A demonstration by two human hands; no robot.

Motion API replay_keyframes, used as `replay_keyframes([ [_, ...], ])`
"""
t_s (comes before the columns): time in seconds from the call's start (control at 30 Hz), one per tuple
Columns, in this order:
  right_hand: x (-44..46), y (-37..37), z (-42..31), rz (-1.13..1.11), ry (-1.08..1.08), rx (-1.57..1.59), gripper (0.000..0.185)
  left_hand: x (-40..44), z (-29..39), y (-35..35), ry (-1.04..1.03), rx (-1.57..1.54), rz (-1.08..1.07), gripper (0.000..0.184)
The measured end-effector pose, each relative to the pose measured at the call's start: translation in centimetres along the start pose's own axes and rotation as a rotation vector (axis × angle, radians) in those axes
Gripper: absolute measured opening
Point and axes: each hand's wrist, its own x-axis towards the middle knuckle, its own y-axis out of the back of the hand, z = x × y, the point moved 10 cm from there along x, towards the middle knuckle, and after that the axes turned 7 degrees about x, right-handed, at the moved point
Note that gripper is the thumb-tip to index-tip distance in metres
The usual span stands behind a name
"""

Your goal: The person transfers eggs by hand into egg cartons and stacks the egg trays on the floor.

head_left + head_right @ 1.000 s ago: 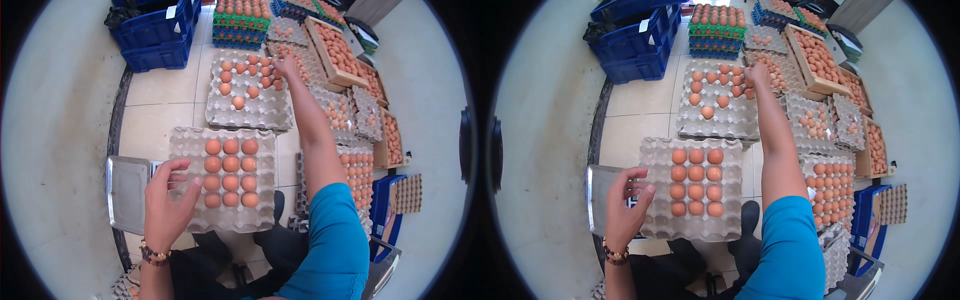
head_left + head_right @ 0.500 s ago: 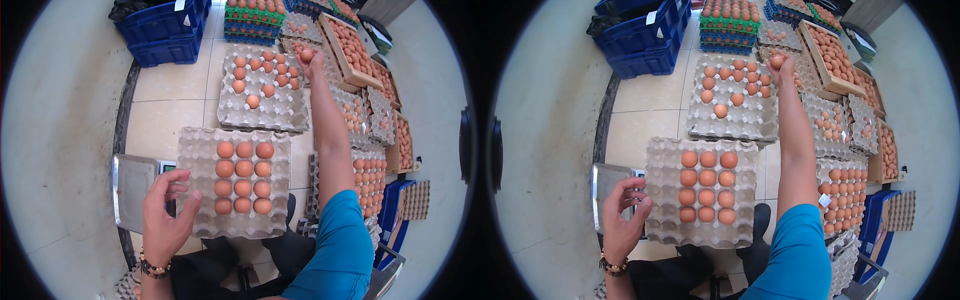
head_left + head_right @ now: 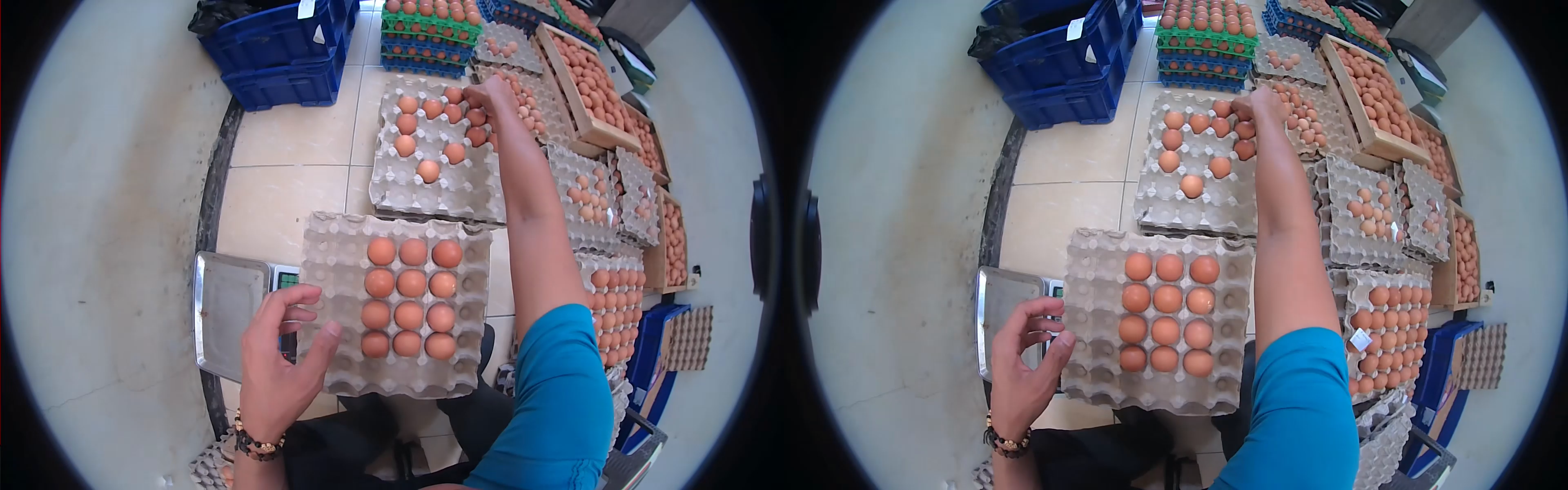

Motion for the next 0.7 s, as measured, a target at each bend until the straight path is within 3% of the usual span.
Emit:
replay_keyframes([
  [0.13, 3.2, -0.4, 3.1, 0.161, 0.073, 0.36, 0.057, -0.2, 0.1, -0.3, -0.012, -0.032, 0.0, 0.037],
  [0.2, 4.3, -2.5, 5.0, -0.06, 0.042, 0.777, 0.05, -0.2, 0.0, 0.1, -0.04, -0.005, 0.031, 0.037],
  [0.27, -0.4, -1.8, 3.8, -0.283, 0.056, 1.172, 0.037, -0.5, 0.3, 0.1, -0.059, -0.003, 0.039, 0.035],
  [0.37, -6.8, -1.5, 3.9, -0.556, 0.032, 1.452, 0.034, -0.5, 1.5, 0.3, -0.107, -0.021, 0.052, 0.032],
  [0.57, -25.5, -1.0, 4.2, -0.827, 0.11, 1.219, 0.046, -0.6, 2.4, -0.8, -0.236, -0.033, 0.093, 0.035],
  [0.6, -28.7, -0.9, 4.3, -0.838, 0.12, 1.173, 0.041, -0.7, 2.2, -0.7, -0.259, -0.027, 0.106, 0.035],
  [0.7, -35.2, -1.1, 6.2, -0.806, 0.295, 0.699, 0.031, -0.7, 2.0, -0.1, -0.228, -0.101, 0.092, 0.036],
])
